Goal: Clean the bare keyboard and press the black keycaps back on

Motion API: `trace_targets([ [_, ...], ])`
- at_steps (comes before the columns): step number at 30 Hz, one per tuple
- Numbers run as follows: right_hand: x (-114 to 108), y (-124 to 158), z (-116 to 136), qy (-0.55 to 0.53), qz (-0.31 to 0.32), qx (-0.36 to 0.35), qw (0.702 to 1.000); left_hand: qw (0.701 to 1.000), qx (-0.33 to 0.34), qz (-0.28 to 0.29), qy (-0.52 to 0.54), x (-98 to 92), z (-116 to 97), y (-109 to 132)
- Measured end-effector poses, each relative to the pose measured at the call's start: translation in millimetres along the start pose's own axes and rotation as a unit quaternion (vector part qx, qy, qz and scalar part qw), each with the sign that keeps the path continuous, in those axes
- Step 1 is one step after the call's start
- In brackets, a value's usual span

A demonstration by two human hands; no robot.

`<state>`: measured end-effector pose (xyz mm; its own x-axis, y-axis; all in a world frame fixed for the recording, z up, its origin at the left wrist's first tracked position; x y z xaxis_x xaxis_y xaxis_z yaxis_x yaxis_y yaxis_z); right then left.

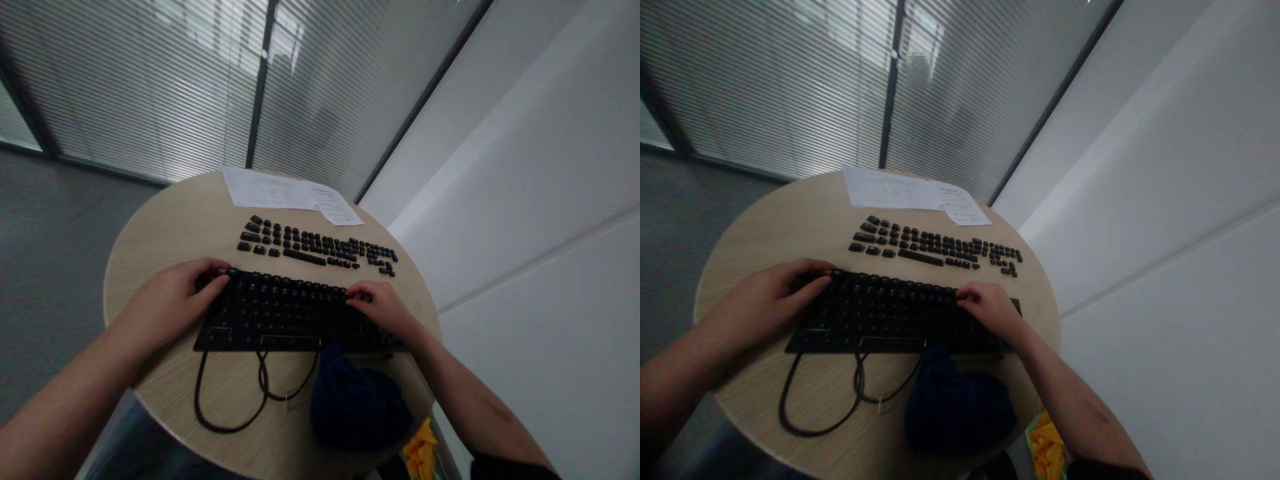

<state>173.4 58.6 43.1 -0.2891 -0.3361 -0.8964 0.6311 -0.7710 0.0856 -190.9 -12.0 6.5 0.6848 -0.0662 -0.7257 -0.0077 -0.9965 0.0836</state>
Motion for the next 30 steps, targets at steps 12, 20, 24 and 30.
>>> trace_targets([
  [12, -7, -9, 18, 0.109, 0.064, 0.005, 0.992, 1.0, -0.01, 0.005, -0.008, -0.6, 0, 1],
  [20, -8, -12, 28, 0.146, 0.092, -0.024, 0.985, 1.0, 0.005, 0.013, -0.004, 0.6, 0, -1],
  [24, -9, -13, 29, 0.146, 0.106, -0.007, 0.984, 1.0, 0.012, 0.004, -0.016, 0.5, 0, -1],
  [30, -7, -17, 26, 0.159, 0.116, 0.005, 0.98, 1.0, 0.012, 0.003, -0.018, 1.4, 0, 0],
])
Point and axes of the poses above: each hand's wrist, its own y-axis away from the middle knuckle, its own x-axis out of the palm, z = x × y, the point moved 6 cm from there along -y, towards the middle knuckle, and after that the axes turned 14 degrees about z, right-handed, at the moved point
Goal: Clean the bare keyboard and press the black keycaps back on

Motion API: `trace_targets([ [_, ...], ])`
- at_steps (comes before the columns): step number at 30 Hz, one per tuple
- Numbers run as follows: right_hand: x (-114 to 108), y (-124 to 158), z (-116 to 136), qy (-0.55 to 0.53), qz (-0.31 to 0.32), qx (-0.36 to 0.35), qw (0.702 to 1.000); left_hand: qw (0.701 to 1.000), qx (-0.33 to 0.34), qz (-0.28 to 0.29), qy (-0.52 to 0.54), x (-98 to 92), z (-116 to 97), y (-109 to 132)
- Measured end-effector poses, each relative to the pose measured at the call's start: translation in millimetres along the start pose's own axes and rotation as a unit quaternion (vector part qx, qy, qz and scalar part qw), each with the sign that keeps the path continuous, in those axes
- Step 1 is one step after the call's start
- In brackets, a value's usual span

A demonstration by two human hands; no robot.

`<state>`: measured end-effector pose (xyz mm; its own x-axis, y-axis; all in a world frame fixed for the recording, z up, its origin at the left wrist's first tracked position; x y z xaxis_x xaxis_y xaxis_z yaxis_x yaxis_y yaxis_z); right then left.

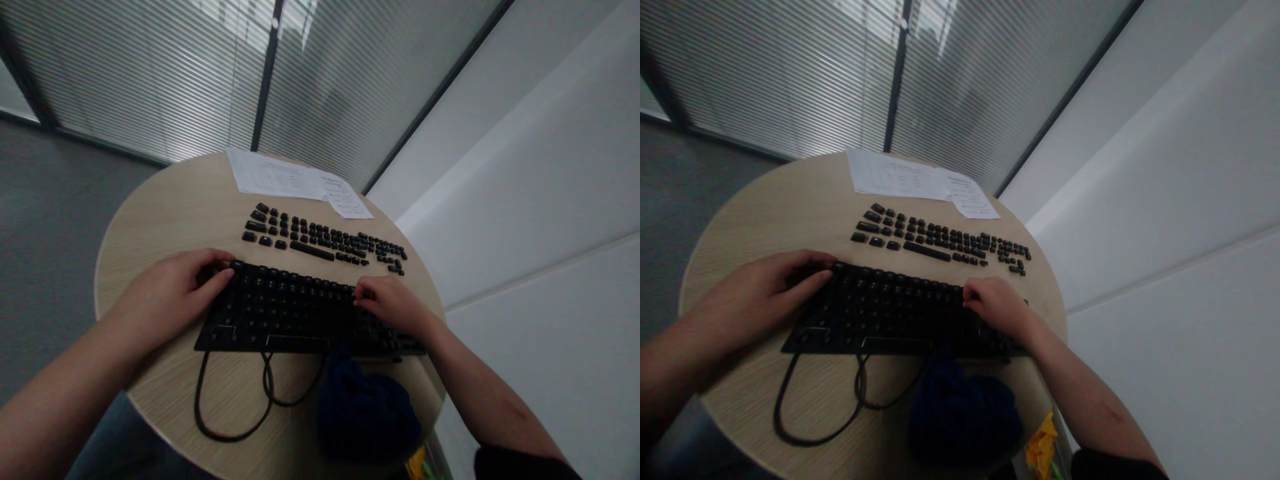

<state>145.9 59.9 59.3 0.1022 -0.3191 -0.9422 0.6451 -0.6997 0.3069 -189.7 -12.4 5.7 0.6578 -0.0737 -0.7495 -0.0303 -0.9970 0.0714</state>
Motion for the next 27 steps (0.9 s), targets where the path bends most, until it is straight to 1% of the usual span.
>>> trace_targets([
  [5, 6, -1, 1, 0.009, 0.0, 0.009, 1.0, 1.0, 0.012, -0.009, -0.004, -0.8, -2, -1],
  [8, 9, 3, 9, 0.055, -0.009, 0.004, 0.998, 1.0, -0.002, -0.005, 0.0, -0.2, 0, -1],
  [10, 6, 6, 11, 0.077, -0.023, -0.004, 0.997, 1.0, -0.005, -0.002, 0.006, -0.1, 0, -2],
  [11, 2, 7, 8, 0.072, -0.035, -0.006, 0.997, 1.0, -0.003, -0.002, 0.008, -0.4, 0, -1],
  [12, -5, 5, 2, 0.055, -0.051, -0.005, 0.997, 1.0, -0.002, -0.004, 0.01, -1.0, -1, -1],
  [14, -24, -3, -22, 0.009, -0.094, 0.012, 0.995, 1.0, 0.0, -0.01, 0.009, -2.5, -2, -1],
  [16, -47, -20, -57, -0.018, -0.134, 0.052, 0.989, 1.0, -0.001, -0.01, 0.01, -3.2, -2, -1],
  [17, -56, -33, -77, -0.013, -0.141, 0.081, 0.987, 1.0, -0.002, -0.006, 0.011, -3.1, -2, -1],
  [18, -64, -46, -97, -0.004, -0.14, 0.117, 0.983, 1.0, -0.003, -0.001, 0.015, -2.8, -2, -1],
  [20, -73, -76, -133, 0.015, -0.105, 0.174, 0.979, 1.0, -0.006, 0.006, 0.023, -2.3, -1, -1],
  [22, -77, -102, -156, 0.02, -0.084, 0.188, 0.978, 0.999, -0.005, 0.006, 0.031, -2.3, 0, -1],
  [24, -76, -121, -168, 0.021, -0.067, 0.18, 0.981, 0.999, -0.003, -0.001, 0.034, -2.8, 2, -1],
  [27, -70, -139, -174, 0.024, -0.041, 0.161, 0.986, 0.999, 0.001, -0.013, 0.036, -3.4, 4, -2],
])
Point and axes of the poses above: each hand's wrist, its own y-axis away from the middle knuckle, its own x-axis out of the palm, z = x × y, the point moved 6 cm from there along -y, towards the middle knuckle, and after that the axes turned 14 degrees about z, right-handed, at the moved point
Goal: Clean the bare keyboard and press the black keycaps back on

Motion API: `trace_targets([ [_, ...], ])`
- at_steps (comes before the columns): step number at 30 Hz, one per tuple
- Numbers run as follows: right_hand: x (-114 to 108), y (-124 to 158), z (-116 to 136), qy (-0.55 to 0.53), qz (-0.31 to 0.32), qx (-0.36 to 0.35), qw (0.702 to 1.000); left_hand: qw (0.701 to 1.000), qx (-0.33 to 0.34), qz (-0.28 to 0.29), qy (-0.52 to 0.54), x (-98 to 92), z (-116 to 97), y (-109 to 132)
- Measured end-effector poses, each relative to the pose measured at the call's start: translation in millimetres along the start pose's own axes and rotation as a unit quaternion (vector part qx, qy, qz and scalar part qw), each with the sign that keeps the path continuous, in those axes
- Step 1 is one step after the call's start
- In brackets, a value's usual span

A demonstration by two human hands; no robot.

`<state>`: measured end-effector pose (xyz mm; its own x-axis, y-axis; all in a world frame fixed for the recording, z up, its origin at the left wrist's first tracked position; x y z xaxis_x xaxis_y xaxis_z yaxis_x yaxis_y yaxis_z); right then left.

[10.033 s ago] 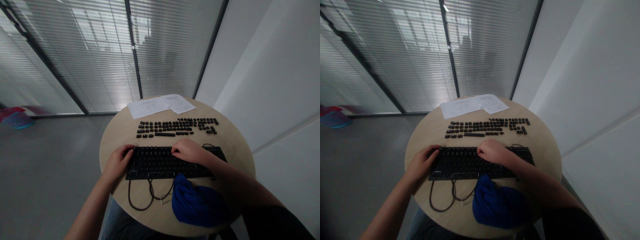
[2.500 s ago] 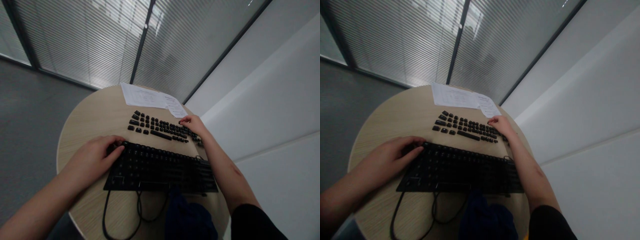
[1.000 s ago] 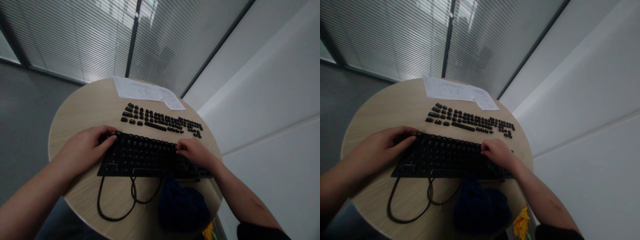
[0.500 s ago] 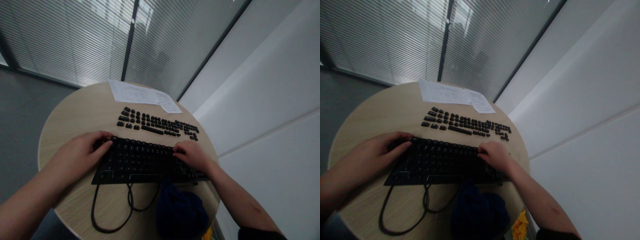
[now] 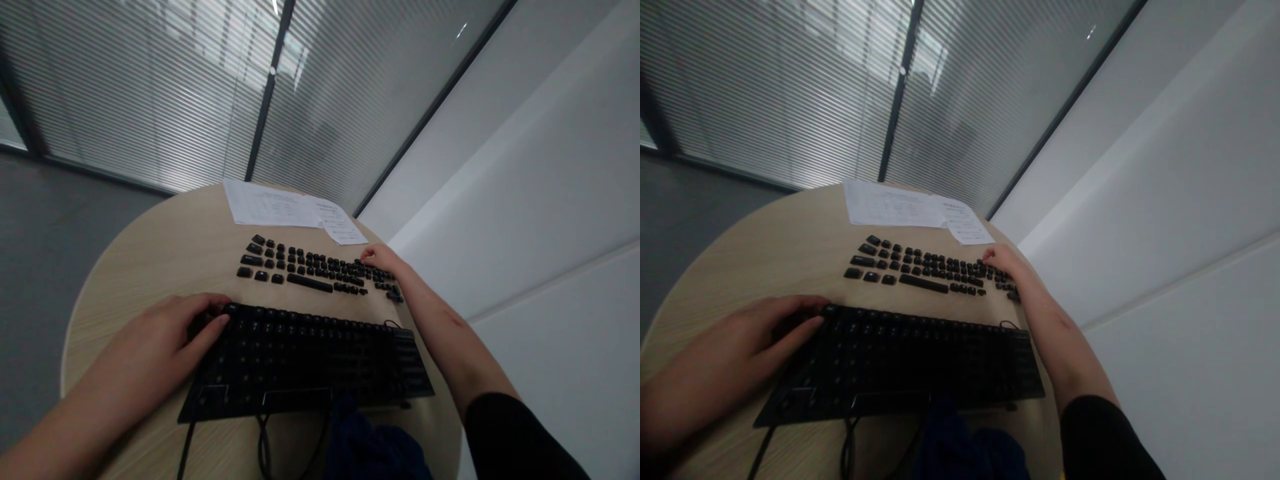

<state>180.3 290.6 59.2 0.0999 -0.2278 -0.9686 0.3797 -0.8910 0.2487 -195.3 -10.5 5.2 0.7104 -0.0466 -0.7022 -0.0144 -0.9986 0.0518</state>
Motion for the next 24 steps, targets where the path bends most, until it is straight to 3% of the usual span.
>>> trace_targets([
  [5, 5, -14, 7, -0.011, 0.018, -0.019, 1.0, 1.0, -0.004, -0.004, 0.007, 0.3, 4, -1],
  [9, -7, -6, 10, -0.044, -0.031, -0.009, 0.999, 1.0, -0.014, 0.01, 0.002, 1.9, 2, -1],
  [11, -14, 16, 14, -0.079, -0.076, -0.028, 0.993, 1.0, -0.015, 0.007, -0.005, 0.8, -1, 0],
  [14, -14, 79, 28, -0.16, -0.13, -0.106, 0.973, 1.0, -0.021, 0.012, -0.008, -0.4, -4, 0],
  [16, 0, 128, 42, -0.191, -0.119, -0.15, 0.963, 0.999, -0.027, 0.019, -0.011, -0.8, -5, 0],
  [19, 33, 188, 61, -0.146, -0.061, -0.189, 0.969, 0.999, -0.034, 0.024, -0.023, -1.5, -7, 1],
  [21, 50, 211, 69, -0.129, -0.046, -0.205, 0.969, 0.998, -0.041, 0.02, -0.034, -2.5, -9, 1],
  [24, 61, 221, 75, -0.137, -0.062, -0.233, 0.961, 0.998, -0.049, 0.024, -0.04, -2.6, -12, 2],
])
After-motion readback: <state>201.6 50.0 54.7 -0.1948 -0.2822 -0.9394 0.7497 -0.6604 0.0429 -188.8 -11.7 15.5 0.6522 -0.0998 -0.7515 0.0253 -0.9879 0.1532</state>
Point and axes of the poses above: each hand's wrist, its own y-axis away from the middle knuckle, its own x-axis out of the palm, z = x × y, the point moved 6 cm from there along -y, towards the middle knuckle, and after that the axes turned 14 degrees about z, right-handed, at the moved point
